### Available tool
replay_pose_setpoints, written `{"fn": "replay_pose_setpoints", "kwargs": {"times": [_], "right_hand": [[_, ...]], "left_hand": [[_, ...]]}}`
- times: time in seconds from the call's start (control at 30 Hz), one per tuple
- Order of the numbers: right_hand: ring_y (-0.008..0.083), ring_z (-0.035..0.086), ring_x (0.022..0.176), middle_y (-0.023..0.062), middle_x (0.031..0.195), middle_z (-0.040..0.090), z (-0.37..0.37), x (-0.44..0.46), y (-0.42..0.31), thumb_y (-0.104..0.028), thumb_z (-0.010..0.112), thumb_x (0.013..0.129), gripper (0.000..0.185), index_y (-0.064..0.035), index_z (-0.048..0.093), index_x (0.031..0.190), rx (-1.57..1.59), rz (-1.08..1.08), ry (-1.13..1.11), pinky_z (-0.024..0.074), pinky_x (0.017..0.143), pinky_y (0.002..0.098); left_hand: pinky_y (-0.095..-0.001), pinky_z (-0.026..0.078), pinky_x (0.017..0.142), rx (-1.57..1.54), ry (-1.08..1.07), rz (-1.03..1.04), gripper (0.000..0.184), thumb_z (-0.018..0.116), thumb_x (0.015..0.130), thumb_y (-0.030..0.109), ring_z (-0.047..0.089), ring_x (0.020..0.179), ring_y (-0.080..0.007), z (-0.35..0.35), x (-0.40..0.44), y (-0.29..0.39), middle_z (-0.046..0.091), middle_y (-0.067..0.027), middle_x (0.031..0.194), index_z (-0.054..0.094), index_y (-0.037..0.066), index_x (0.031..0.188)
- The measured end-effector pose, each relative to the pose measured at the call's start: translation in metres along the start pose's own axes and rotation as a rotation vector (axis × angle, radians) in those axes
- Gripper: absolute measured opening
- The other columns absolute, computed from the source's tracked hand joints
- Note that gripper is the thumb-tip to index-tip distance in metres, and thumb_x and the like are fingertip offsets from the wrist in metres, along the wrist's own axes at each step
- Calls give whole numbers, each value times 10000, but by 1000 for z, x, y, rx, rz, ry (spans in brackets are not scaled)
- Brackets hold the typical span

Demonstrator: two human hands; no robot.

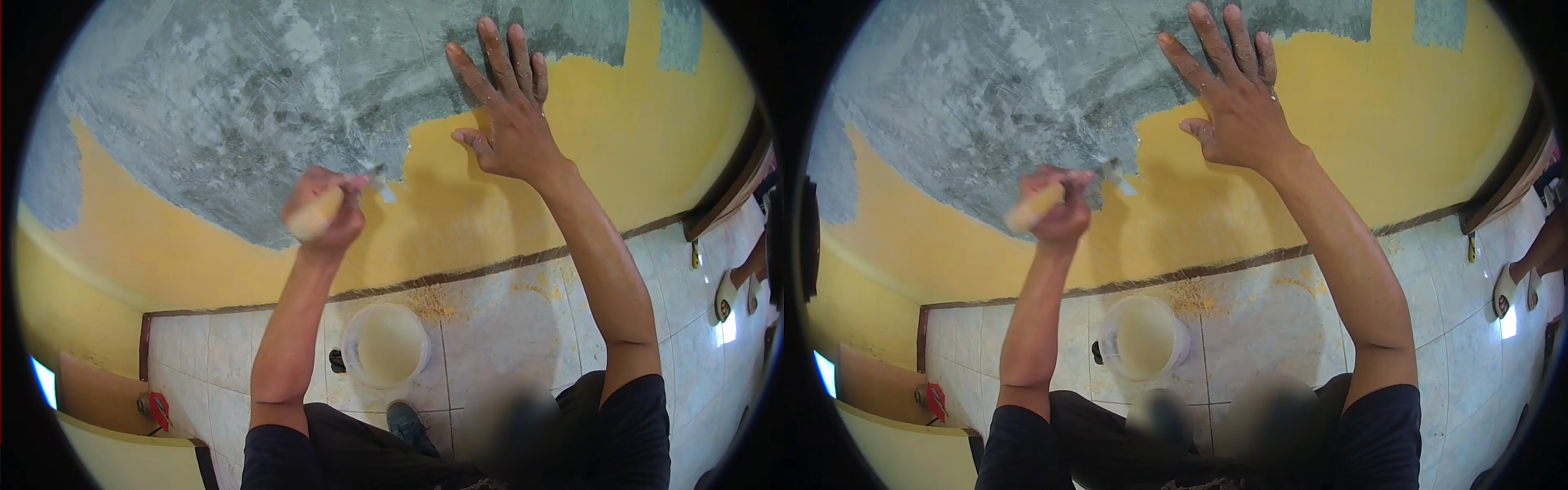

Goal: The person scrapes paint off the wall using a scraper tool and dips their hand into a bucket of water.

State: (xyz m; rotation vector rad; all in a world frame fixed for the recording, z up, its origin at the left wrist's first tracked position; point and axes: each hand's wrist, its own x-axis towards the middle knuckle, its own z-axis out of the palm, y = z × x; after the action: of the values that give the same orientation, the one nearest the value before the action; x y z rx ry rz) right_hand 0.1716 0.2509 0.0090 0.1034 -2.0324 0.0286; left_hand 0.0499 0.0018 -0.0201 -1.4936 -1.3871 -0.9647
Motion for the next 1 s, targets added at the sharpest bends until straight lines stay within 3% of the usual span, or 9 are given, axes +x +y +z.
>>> {"fn": "replay_pose_setpoints", "kwargs": {"times": [0.07, 0.37, 0.43, 0.57, 0.6, 0.7, 0.73, 0.9, 1.0], "right_hand": [[380, -9, 1520, 88, 1667, 24, 1, -2, -1, -297, 804, 724, 1017, -316, 239, 1569, 1, -4, 1, 36, 1178, 585], [378, -17, 1520, 87, 1667, 16, -3, 0, -2, -295, 814, 716, 1027, -320, 241, 1568, 4, 7, -2, 45, 1180, 582], [379, -20, 1520, 88, 1667, 15, -2, -1, -1, -294, 818, 711, 1034, -318, 241, 1568, 10, 14, -28, 47, 1180, 583], [376, -19, 1521, 89, 1667, 19, -1, 0, -2, -281, 825, 698, 1046, -313, 245, 1568, 0, 11, 1, 43, 1182, 577], [376, -19, 1521, 89, 1667, 21, -1, 0, -2, -278, 830, 692, 1052, -311, 247, 1567, 6, 9, -8, 43, 1182, 577], [377, -16, 1521, 93, 1666, 25, -2, 0, -2, -263, 835, 684, 1056, -307, 256, 1565, 18, -2, 7, 46, 1183, 574], [377, -16, 1521, 93, 1666, 25, -3, 2, -1, -263, 835, 684, 1056, -307, 256, 1565, 10, -3, 17, 46, 1183, 574], [382, -18, 1519, 98, 1666, 27, -1, 1, -2, -259, 844, 667, 1072, -313, 258, 1564, 22, 19, 2, 44, 1189, 561], [384, -19, 1519, 98, 1666, 28, 1, -1, -1, -256, 846, 665, 1075, -317, 258, 1564, 22, 19, 0, 43, 1190, 562]], "left_hand": [[-258, 493, 496, -87, 262, -297, 270, 805, 698, -69, 612, 559, -159, 4, 6, 4, 600, -46, 680, 566, 50, 742], [-256, 491, 493, 55, 65, -38, 252, 808, 694, -77, 592, 558, -138, 7, -10, 0, 594, -49, 683, 599, 43, 767], [-248, 483, 491, -97, 185, -254, 268, 807, 694, -87, 588, 566, -137, 4, -9, -4, 597, -64, 704, 590, 35, 793], [-257, 552, 553, -67, 71, -219, 275, 766, 706, -142, 648, 653, -123, 12, -25, -7, 578, -43, 719, 572, 20, 813], [-266, 586, 670, -12, -57, -136, 310, 671, 776, -211, 653, 747, -148, 4, -25, -5, 580, -74, 847, 509, -17, 955], [-287, 601, 705, -115, 8, -261, 296, 648, 782, -215, 655, 754, -159, 3, -19, 2, 573, -80, 859, 503, -18, 948], [-290, 572, 551, -182, 137, -351, 234, 743, 742, -124, 682, 639, -163, 11, -28, -3, 583, -69, 760, 560, 16, 788], [-275, 551, 530, -240, 216, -429, 237, 750, 726, -115, 674, 606, -174, 20, -28, 0, 587, -93, 727, 559, 9, 795], [-267, 532, 533, -52, 89, -203, 252, 747, 715, -138, 664, 627, -172, 14, -22, 4, 585, -65, 714, 572, 27, 789]]}}
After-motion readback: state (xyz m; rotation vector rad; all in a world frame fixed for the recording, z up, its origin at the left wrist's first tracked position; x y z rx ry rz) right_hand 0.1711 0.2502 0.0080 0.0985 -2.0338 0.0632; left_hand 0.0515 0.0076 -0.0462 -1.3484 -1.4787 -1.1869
